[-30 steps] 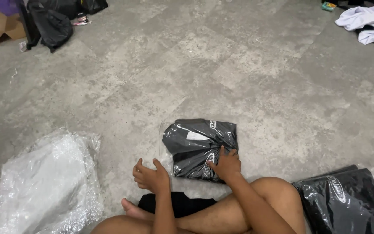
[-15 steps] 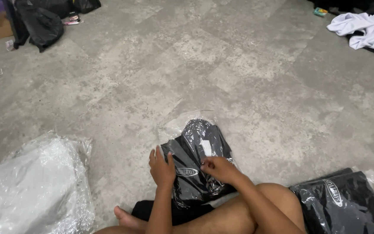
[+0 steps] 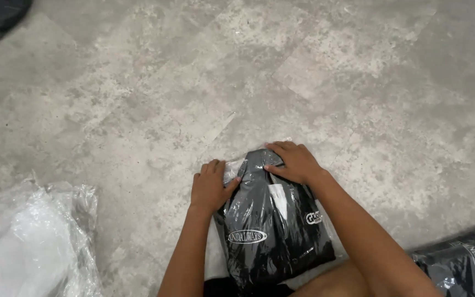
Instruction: Folding black shirts and inserting them into clear plastic packaging bags.
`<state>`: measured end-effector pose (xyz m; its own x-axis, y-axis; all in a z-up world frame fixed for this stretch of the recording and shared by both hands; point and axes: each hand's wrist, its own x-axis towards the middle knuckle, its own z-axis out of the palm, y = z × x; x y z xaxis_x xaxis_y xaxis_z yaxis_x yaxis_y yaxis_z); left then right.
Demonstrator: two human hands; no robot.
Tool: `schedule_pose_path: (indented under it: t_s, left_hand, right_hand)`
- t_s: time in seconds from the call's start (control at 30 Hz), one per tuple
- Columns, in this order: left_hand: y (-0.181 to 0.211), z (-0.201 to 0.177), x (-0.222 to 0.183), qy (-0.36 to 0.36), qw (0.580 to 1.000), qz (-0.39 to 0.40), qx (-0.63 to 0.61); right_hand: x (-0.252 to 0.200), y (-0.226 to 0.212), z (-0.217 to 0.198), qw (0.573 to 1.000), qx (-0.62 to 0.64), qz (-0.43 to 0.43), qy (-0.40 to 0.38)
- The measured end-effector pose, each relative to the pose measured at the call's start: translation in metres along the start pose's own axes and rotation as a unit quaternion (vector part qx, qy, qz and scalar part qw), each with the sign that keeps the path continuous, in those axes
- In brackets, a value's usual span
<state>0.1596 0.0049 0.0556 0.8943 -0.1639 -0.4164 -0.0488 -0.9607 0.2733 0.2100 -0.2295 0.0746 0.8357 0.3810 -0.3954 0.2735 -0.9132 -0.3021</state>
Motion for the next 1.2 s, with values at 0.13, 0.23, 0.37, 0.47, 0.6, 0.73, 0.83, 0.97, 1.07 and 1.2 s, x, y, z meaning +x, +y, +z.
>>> schedule_pose_path:
  t_s: [0.13, 0.23, 0.37, 0.47, 0.6, 0.73, 0.83, 0.97, 1.07, 1.2]
  left_hand:
    - [0.002, 0.002, 0.0, -0.009, 0.999, 0.01, -0.044]
    - [0.006, 0.003, -0.005, -0.036, 0.993, 0.0, -0.108]
    - [0.017, 0.001, -0.013, -0.001, 0.986, -0.009, -0.167]
    - [0.011, 0.011, -0.014, -0.017, 0.956, -0.041, -0.29]
    - [-0.007, 0.031, -0.017, -0.09, 0.893, -0.082, -0.434]
    - [0.003, 0.012, -0.048, -0.085, 0.834, -0.116, -0.533]
    - [0.006, 0.019, -0.058, -0.057, 0.827, -0.099, -0.55]
    - [-0.006, 0.046, -0.048, -0.012, 0.781, -0.132, -0.61]
    - [0.002, 0.041, -0.056, 0.049, 0.732, -0.156, -0.661]
    - [-0.003, 0.063, -0.047, 0.09, 0.695, -0.185, -0.689]
  right_hand:
    - [0.011, 0.019, 0.011, 1.0, 0.017, 0.009, 0.012]
    - [0.014, 0.037, 0.021, 0.994, 0.09, 0.051, -0.034]
    - [-0.009, 0.039, 0.007, 0.961, 0.243, 0.102, -0.08]
    - [-0.017, 0.056, 0.02, 0.929, 0.342, 0.108, -0.096]
    - [-0.037, 0.079, 0.032, 0.893, 0.425, 0.102, -0.111]
    - [-0.062, 0.076, 0.043, 0.777, 0.62, 0.083, -0.077]
    - [-0.071, 0.07, 0.054, 0.746, 0.656, 0.097, -0.057]
    - [-0.074, 0.069, 0.07, 0.723, 0.684, 0.091, -0.024]
    - [-0.078, 0.054, 0.062, 0.721, 0.686, 0.09, 0.04]
    - [-0.077, 0.027, 0.061, 0.734, 0.66, 0.135, 0.083]
